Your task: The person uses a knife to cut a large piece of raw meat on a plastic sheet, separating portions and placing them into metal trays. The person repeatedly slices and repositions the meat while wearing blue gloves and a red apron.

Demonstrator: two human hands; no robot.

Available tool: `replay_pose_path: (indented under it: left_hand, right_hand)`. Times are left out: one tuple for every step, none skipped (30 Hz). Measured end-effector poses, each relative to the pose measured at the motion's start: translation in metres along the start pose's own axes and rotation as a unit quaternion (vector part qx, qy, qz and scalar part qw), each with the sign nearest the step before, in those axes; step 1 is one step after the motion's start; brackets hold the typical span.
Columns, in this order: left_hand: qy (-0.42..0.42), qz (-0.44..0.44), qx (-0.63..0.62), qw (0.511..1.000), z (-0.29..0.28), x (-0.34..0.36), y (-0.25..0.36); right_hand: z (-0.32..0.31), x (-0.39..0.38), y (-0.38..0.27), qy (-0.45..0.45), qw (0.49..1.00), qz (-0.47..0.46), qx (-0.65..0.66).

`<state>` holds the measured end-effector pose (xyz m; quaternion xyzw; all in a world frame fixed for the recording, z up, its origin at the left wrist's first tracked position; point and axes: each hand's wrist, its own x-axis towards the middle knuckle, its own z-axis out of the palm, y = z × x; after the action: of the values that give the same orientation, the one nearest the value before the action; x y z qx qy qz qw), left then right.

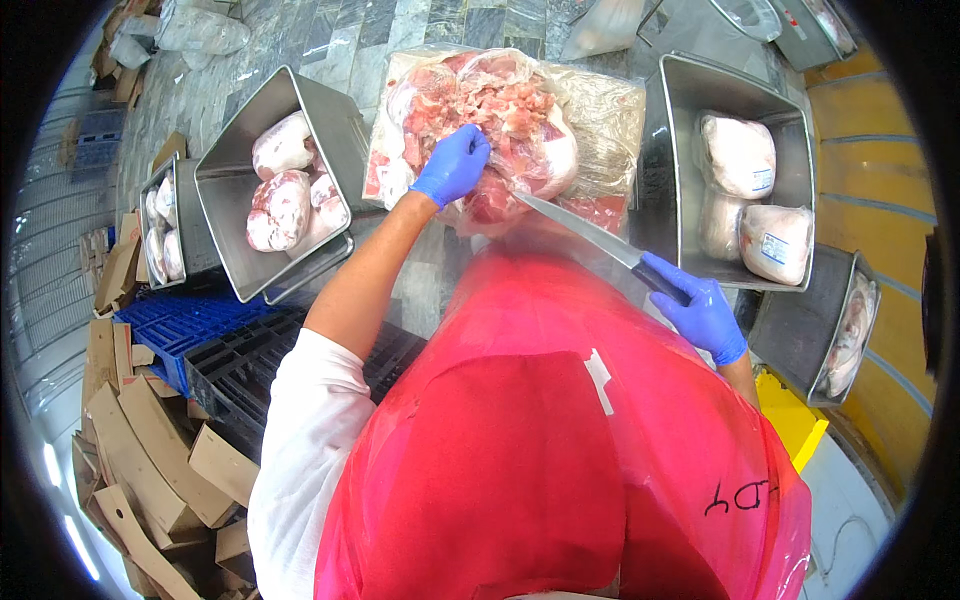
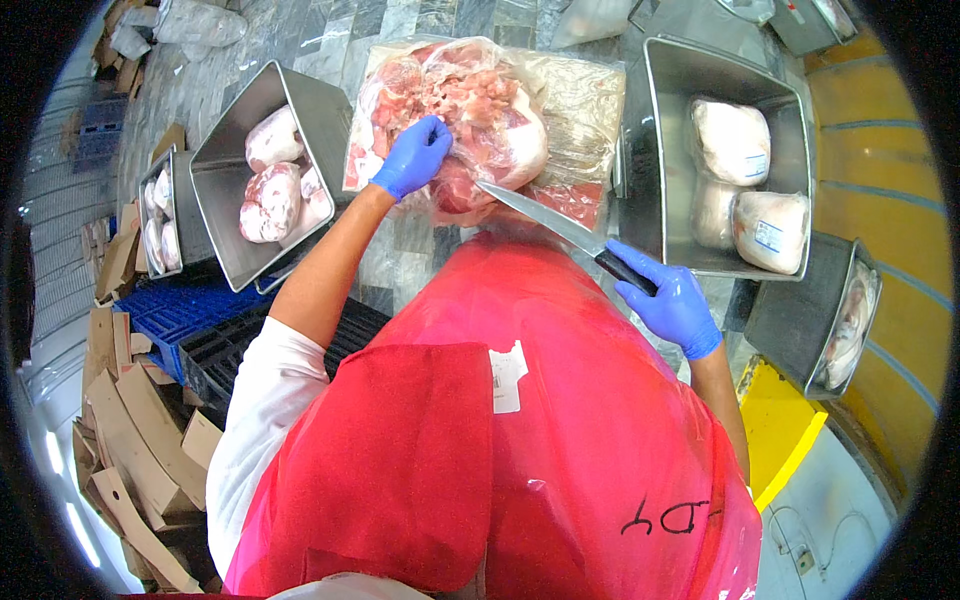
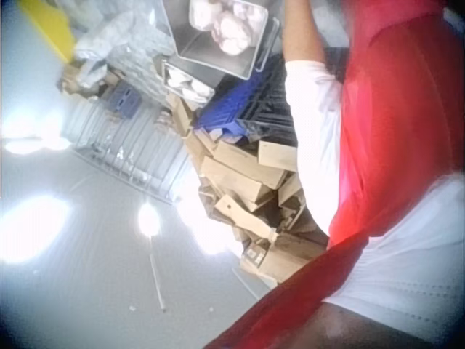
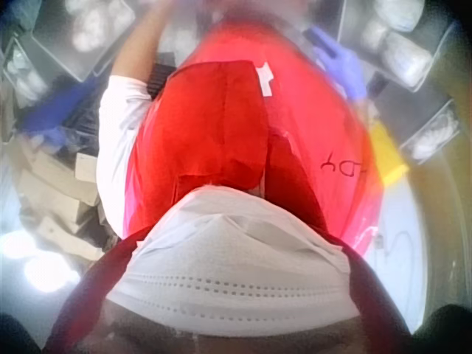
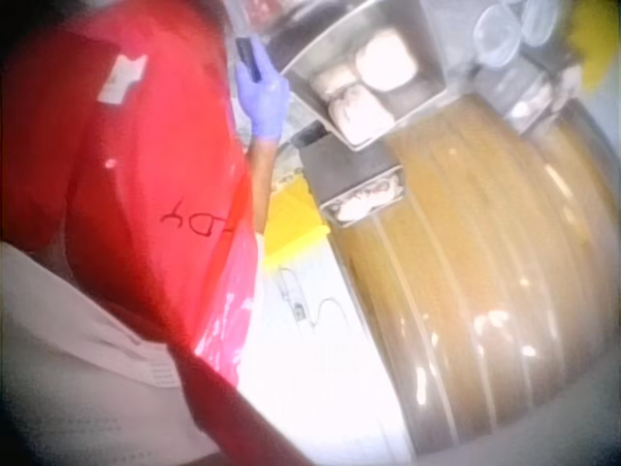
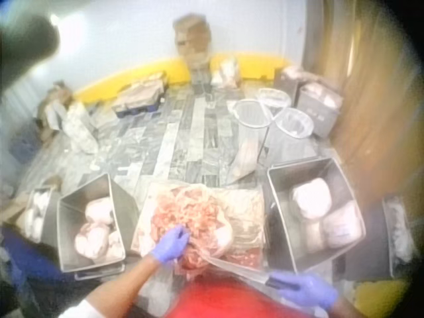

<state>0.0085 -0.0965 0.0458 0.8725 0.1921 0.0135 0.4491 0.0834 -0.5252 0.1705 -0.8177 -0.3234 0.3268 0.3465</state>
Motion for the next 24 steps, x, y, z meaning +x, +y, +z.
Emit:
replay_pose_path:
  left_hand:
    - [-0.001,-0.004,-0.002,1.000,-0.001,0.000,0.000]
    - [-0.002,-0.008,-0.005,1.000,-0.001,-0.001,-0.001]
    - [-0.003,-0.012,-0.007,1.000,-0.002,-0.001,-0.001]
    - [-0.004,-0.013,-0.009,1.000,-0.002,0.000,-0.002]
    - [-0.004,-0.013,-0.010,1.000,-0.003,0.000,-0.003]
    - [-0.005,-0.013,-0.012,1.000,-0.002,0.001,-0.004]
    - [-0.005,-0.019,-0.012,1.000,-0.004,0.001,0.001]
    - [-0.005,-0.025,-0.013,1.000,-0.005,0.001,0.006]
    - [-0.005,-0.030,-0.014,0.999,-0.005,-0.001,0.010]
    - [-0.005,-0.037,-0.034,0.999,-0.004,-0.004,0.008]
    - [-0.004,-0.045,-0.054,0.998,-0.003,-0.009,0.002]
    - [-0.004,-0.052,-0.073,0.996,-0.002,-0.014,-0.002]
    - [0.010,-0.062,-0.080,0.995,-0.002,-0.021,-0.003]
    - [0.024,-0.071,-0.087,0.993,-0.001,-0.026,-0.003]
    - [0.037,-0.080,-0.094,0.992,0.000,-0.031,-0.003]
    - [0.036,-0.106,-0.125,0.986,-0.001,-0.036,0.000]
    - [0.035,-0.132,-0.156,0.978,-0.003,-0.041,0.003]
    - [0.034,-0.158,-0.186,0.969,-0.005,-0.045,0.007]
    - [0.067,-0.163,-0.147,0.973,-0.007,-0.050,0.011]
    - [0.064,-0.161,-0.082,0.981,-0.010,-0.052,0.014]
    - [0.062,-0.158,-0.016,0.985,-0.015,-0.052,0.018]
    - [0.062,-0.156,0.053,0.984,-0.023,-0.052,0.023]
    - [0.036,-0.169,0.099,0.980,-0.027,-0.051,0.030]
    - [0.009,-0.182,0.145,0.973,-0.028,-0.046,0.038]
  right_hand:
    - [-0.002,0.000,-0.002,-0.006,1.000,0.008,-0.007]
    - [-0.006,0.000,-0.006,-0.012,1.000,0.017,-0.014]
    - [-0.009,0.000,-0.009,-0.018,0.999,0.025,-0.021]
    - [-0.009,0.000,-0.008,-0.016,0.999,0.027,-0.012]
    - [-0.011,0.000,-0.006,-0.014,0.999,0.030,-0.003]
    - [-0.012,0.001,-0.005,-0.012,0.999,0.032,0.005]
    - [-0.013,0.001,-0.006,-0.010,0.999,0.030,0.013]
    - [-0.014,0.002,-0.007,-0.009,0.999,0.029,0.021]
    - [-0.015,0.002,-0.008,-0.008,0.999,0.027,0.028]
    - [-0.015,0.002,-0.007,-0.001,0.999,0.025,0.030]
    - [-0.014,0.002,-0.005,0.006,0.999,0.024,0.031]
    - [-0.015,0.001,-0.004,0.013,0.999,0.022,0.033]
    - [-0.015,0.000,-0.006,0.015,0.999,0.037,0.030]
    - [-0.017,-0.001,-0.010,0.019,0.998,0.053,0.027]
    - [-0.019,-0.002,-0.013,0.023,0.997,0.068,0.023]
    - [-0.021,-0.002,-0.015,0.022,0.997,0.076,0.005]
    - [-0.022,-0.003,-0.017,0.020,0.996,0.084,-0.013]
    - [-0.022,-0.004,-0.018,0.018,0.995,0.091,-0.032]
    - [-0.019,-0.002,-0.017,0.037,0.997,0.059,-0.034]
    - [-0.014,0.000,-0.014,0.056,0.997,0.026,-0.036]
    - [-0.010,0.002,-0.013,0.074,0.996,-0.006,-0.039]
    - [-0.010,0.007,-0.017,0.068,0.993,-0.020,-0.091]
    - [-0.011,0.014,-0.025,0.059,0.987,-0.036,-0.145]
    - [-0.013,0.023,-0.034,0.052,0.977,-0.052,-0.199]
